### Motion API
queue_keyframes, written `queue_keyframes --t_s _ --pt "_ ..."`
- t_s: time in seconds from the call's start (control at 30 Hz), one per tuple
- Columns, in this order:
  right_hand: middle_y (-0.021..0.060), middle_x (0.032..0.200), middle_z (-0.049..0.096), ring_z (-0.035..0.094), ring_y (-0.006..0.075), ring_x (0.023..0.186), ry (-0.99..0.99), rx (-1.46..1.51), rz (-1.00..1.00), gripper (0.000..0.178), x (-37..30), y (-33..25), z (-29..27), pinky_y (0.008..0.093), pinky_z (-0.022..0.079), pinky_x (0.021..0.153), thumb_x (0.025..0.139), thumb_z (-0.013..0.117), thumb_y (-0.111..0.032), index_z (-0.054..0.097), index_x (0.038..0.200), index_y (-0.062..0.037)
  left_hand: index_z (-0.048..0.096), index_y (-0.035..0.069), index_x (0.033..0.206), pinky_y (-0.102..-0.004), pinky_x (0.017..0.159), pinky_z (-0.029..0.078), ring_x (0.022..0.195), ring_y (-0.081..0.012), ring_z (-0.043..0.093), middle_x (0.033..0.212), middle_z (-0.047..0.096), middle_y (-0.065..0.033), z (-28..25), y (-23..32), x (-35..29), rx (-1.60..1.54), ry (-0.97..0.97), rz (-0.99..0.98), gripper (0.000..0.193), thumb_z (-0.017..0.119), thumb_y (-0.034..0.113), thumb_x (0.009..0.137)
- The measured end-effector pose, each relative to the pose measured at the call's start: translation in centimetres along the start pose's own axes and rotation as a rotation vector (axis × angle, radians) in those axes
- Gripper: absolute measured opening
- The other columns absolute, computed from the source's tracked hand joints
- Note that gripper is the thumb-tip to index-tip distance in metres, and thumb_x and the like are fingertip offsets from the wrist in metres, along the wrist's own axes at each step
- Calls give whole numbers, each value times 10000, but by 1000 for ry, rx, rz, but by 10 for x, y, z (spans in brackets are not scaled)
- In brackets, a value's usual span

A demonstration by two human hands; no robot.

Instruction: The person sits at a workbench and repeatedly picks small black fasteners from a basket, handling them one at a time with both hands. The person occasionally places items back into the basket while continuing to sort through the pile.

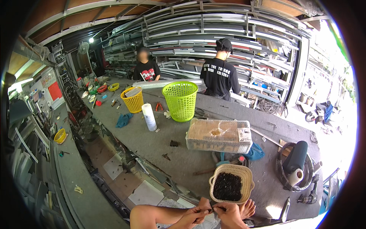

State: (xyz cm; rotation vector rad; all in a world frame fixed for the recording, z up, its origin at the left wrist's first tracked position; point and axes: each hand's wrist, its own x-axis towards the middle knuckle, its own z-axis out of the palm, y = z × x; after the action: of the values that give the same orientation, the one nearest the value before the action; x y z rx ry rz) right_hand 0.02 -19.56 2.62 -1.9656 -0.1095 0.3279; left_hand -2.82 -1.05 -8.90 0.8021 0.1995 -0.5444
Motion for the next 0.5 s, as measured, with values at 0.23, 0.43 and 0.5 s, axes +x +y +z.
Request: queue_keyframes --t_s 0.23,0.43,0.5 --pt "44 834 742 651 67 736 -45 53 -79 150 0 14 3 235 527 670 921 715 -15 761 1062 11 713 99 1045 -193 419 274 488 -21 389 648 495 82 -4 -4 0 91 90 -73 93 723 167 981" --pt "57 909 767 682 87 803 -150 -39 -37 155 1 17 -2 233 543 723 911 735 -16 757 1060 22 706 96 946 -195 437 305 499 -18 402 636 492 89 -5 -7 -3 132 75 44 84 763 157 949" --pt "56 911 768 685 90 804 -156 -9 -61 157 1 18 -3 236 548 729 908 745 -24 758 1058 22 695 96 902 -198 451 316 505 -20 403 633 490 91 -5 -10 0 181 97 101 110 785 151 929"
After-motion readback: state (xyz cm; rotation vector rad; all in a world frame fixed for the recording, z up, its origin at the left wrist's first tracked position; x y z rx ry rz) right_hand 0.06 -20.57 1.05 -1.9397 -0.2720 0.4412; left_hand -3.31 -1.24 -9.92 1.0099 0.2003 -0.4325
